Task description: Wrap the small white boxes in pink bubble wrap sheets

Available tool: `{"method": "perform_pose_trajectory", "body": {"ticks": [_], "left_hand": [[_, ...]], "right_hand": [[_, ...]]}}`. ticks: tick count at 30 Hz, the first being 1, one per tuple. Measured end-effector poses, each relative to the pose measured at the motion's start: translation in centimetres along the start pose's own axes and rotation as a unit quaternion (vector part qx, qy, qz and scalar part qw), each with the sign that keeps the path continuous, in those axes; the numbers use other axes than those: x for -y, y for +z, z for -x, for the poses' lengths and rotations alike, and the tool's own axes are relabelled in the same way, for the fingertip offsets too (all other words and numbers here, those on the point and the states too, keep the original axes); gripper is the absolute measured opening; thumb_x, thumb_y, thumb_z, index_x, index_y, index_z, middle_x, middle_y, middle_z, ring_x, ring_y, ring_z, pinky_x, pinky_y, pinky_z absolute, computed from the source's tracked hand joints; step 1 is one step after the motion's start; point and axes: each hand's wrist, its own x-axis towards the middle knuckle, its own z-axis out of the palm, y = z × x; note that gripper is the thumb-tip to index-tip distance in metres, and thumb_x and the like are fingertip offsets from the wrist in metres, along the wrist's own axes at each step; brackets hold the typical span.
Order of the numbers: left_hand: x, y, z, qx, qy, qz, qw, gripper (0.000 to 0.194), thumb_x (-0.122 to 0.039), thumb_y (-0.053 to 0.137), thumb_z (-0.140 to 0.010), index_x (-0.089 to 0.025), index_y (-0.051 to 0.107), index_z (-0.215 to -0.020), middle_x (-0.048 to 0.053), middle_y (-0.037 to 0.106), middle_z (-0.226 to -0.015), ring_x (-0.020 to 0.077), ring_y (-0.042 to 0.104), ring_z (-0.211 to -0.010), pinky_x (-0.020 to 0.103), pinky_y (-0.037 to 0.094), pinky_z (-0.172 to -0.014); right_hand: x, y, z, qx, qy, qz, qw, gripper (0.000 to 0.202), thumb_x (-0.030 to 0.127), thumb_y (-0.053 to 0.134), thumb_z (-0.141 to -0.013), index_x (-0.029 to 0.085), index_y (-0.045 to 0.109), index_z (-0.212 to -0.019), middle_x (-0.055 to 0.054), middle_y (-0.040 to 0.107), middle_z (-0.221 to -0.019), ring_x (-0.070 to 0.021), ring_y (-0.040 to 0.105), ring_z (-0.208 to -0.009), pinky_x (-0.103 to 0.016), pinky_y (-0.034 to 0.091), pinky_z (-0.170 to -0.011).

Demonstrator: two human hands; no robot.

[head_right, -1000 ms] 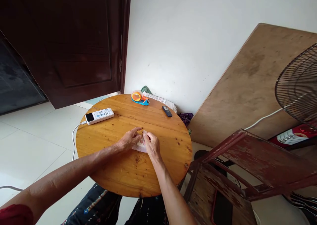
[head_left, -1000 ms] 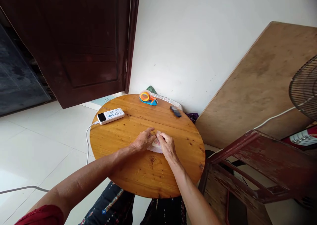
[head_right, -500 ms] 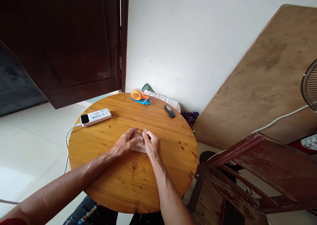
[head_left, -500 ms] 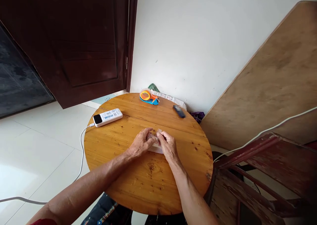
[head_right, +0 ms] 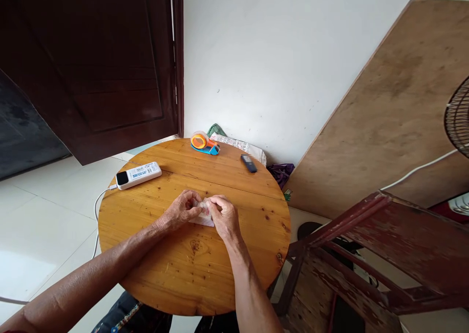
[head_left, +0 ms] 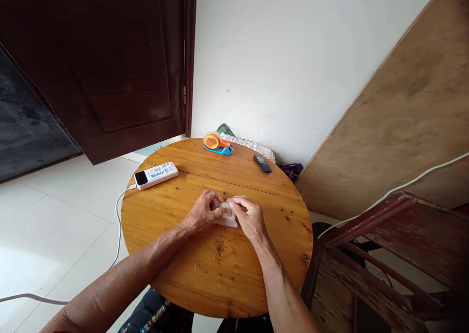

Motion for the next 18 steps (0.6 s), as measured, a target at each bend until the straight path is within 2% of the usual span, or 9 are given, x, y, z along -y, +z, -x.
{"method": "perform_pose_trajectory", "body": {"ticks": [6,9,12,15,18], "left_hand": [[-0.2,-0.1,0.1,0.013,-0.013,0.032,0.999,0.021,-0.02,0.066,-0.075,-0.018,0.061,-0.096,0.0,0.05,-0.093,0.0097,0.048,-0.07,0.022,0.043,-0.065],[-0.4,-0.1,0.2,0.02,-0.004,0.045,0.999,0.021,-0.018,0.066,-0.076,-0.018,0.063,-0.096,0.007,0.051,-0.116,0.017,0.056,-0.096,0.025,0.048,-0.075],[-0.7,-0.2,0.3,0.023,-0.002,0.043,0.999,0.014,-0.015,0.063,-0.077,-0.018,0.064,-0.09,0.011,0.043,-0.134,0.0265,0.043,-0.129,0.029,0.049,-0.085],[-0.7,-0.3,0.3,0.042,-0.001,0.039,0.998,0.006,-0.016,0.062,-0.08,-0.017,0.064,-0.085,0.012,0.043,-0.135,0.0304,0.036,-0.137,0.031,0.05,-0.087],[-0.5,-0.4,0.3,0.047,0.011,0.039,0.998,0.003,-0.017,0.062,-0.081,-0.017,0.064,-0.083,0.013,0.048,-0.132,0.0312,0.033,-0.14,0.033,0.05,-0.091]], "right_hand": [[0.1,-1.2,0.1,0.112,-0.009,-0.012,0.994,0.017,0.029,0.062,-0.081,0.023,0.077,-0.084,-0.006,0.07,-0.095,-0.0189,0.066,-0.086,-0.029,0.053,-0.073],[0.2,-1.9,0.2,0.159,0.013,-0.004,0.987,0.021,0.032,0.062,-0.082,0.024,0.079,-0.092,-0.008,0.068,-0.109,-0.0215,0.065,-0.099,-0.033,0.053,-0.082],[0.3,-2.5,0.2,0.189,0.034,0.0,0.981,0.025,0.034,0.062,-0.083,0.025,0.079,-0.099,-0.01,0.062,-0.127,-0.0262,0.058,-0.12,-0.039,0.049,-0.097],[0.7,-2.9,0.2,0.202,0.045,-0.004,0.978,0.026,0.034,0.062,-0.083,0.026,0.078,-0.102,-0.009,0.056,-0.138,-0.0278,0.052,-0.128,-0.042,0.043,-0.104],[1.1,-3.2,0.2,0.205,0.041,-0.005,0.978,0.022,0.034,0.062,-0.083,0.026,0.08,-0.093,-0.008,0.055,-0.141,-0.028,0.051,-0.13,-0.043,0.04,-0.107]]}}
